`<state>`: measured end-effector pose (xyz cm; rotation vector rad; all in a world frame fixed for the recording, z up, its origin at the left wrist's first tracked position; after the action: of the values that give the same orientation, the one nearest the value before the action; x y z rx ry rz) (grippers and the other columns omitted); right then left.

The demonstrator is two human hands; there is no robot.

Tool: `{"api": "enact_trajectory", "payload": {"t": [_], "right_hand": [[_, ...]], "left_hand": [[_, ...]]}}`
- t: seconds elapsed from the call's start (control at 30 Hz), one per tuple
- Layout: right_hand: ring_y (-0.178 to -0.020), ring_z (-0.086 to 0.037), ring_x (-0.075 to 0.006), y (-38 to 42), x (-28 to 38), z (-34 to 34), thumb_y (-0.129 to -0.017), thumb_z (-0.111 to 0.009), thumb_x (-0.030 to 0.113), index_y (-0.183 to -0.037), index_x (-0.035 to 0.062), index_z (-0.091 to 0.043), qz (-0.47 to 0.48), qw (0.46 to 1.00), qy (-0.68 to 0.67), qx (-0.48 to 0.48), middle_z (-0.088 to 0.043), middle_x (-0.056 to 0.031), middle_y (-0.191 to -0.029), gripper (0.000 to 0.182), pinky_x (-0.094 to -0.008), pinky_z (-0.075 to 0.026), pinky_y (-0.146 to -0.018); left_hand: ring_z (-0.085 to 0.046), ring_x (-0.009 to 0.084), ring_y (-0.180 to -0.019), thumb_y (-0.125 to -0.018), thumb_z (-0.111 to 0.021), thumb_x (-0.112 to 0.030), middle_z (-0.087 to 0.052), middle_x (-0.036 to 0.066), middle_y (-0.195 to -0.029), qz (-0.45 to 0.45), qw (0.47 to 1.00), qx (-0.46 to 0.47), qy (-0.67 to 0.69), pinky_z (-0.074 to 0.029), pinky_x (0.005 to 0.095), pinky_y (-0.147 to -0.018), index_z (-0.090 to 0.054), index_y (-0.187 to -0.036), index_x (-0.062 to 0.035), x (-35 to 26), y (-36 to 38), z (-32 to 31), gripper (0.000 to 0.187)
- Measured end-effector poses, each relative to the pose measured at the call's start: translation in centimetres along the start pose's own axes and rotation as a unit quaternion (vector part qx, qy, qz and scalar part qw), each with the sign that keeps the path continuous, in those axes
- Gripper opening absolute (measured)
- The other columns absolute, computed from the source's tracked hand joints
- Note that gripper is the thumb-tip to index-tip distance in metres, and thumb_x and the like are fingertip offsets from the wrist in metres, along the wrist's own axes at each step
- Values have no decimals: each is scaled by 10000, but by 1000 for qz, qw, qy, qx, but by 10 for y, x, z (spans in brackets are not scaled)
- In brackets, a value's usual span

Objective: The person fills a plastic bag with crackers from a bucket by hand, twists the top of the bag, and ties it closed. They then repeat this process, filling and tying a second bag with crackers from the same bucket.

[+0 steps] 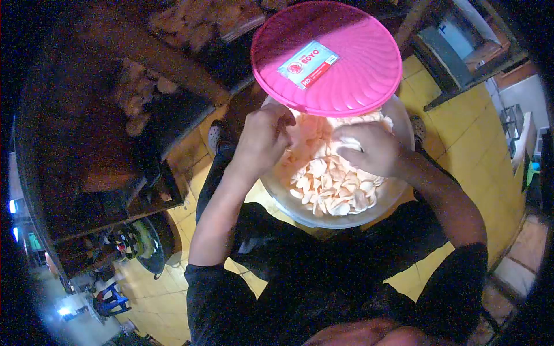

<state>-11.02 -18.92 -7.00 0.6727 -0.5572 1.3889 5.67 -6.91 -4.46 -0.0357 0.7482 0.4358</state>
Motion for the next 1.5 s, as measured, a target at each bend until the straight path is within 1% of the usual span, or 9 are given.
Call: {"api": "enact_trajectory", "payload": {"t": [0.17, 0.3, 0.47, 0.53, 0.73, 0.93, 1.1, 1.3, 1.5], "right_hand": [[-793, -690, -186, -12, 13, 8, -1001, -510, 165, -1292, 53, -444, -163, 854, -494, -14, -615, -111, -990, 319, -309, -587, -651], [-754, -686, -206, -9, 14, 15, -1009, -506, 283, -1214, 73, -303, -216, 894, -392, 21, -602, -116, -867, 357, -322, -573, -612], [-784, -672, -214, -12, 2, 18, -1008, -504, 290, -1209, 74, -239, -209, 943, -258, -28, -588, -150, -921, 397, -320, -571, -599], [-790, -669, -218, -12, -9, 10, -1007, -505, 286, -1236, 70, -211, -188, 962, -194, -47, -586, -160, -950, 430, -320, -571, -594], [-831, -666, -239, -12, -11, 2, -998, -516, 183, -1336, 51, -193, -173, 861, -476, -50, -596, -170, -1037, 485, -337, -578, -647], [-782, -667, -238, -11, 0, 13, -846, -671, 59, -1289, 19, -370, -111, 958, -242, -110, -626, -163, -938, 538, -348, -556, -665], [-609, -560, -155, 3, 1, 22, -808, -738, 104, -1174, 41, -534, 21, 980, 66, -184, -587, -69, -728, 424, -313, -483, -571], [-1079, -586, -385, 57, -17, -46, -662, -813, 366, -1413, 18, -418, -180, 917, 298, 193, -512, -290, -1266, 918, -473, -454, -983], [-951, -623, -366, 55, -33, -64, -714, -718, 264, -1241, -37, -522, -19, 975, 181, 127, -610, -236, -1000, 638, -464, -510, -834]], "left_hand": [[-678, 242, -852, -837, -494, 2, -666, 178, -1034, -19, 939, 14, 344, -533, 345, -773, -590, -1168, 86, -4, -7, -51, 355], [-641, 245, -1046, -936, -487, -33, -586, 167, -1250, 57, 879, 51, 472, -542, 340, -901, -461, -1367, 35, -24, -3, -55, 437], [-663, 178, -827, -832, -592, 6, -650, 153, -1092, -14, 869, 69, 490, -532, 306, -710, -496, -1332, 38, -42, 2, -55, 510], [-655, 203, -761, -799, -629, 9, -638, 159, -1070, -176, 965, -53, 187, -527, 325, -681, -529, -1290, 12, -58, 6, -39, 501], [-640, 233, -928, -788, -727, -85, -624, 146, -1039, -99, 982, -95, 133, -523, 342, -764, -577, -1229, -30, -40, 4, -35, 468], [-652, 269, -647, -776, -687, -24, -663, 144, -830, -32, 961, -46, 272, -504, 370, -631, -670, -1079, -34, -33, 1, -46, 304], [-698, 203, -792, -772, -693, 47, -724, 120, -906, -68, 985, -135, 82, -538, 325, -723, -718, -923, -18, -21, 4, -30, 166], [-643, 276, -740, -706, -656, 51, -685, 135, -821, -56, 979, -157, 121, -496, 376, -698, -723, -852, -27, -6, 0, -27, 179], [-649, 130, -653, -867, -517, 91, -676, 86, -889, -15, 984, -31, 175, -519, 263, -540, -706, -953, -5, 4, -1, -37, 229]]}}
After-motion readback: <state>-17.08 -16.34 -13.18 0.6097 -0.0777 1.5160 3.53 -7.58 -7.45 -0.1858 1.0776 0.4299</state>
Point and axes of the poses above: each hand's wrist, its own y-axis away from the middle knuckle, its own z-axis out of the back of the hand, x = y × z, the point moved 5 cm from there along -y, towards the middle knuckle
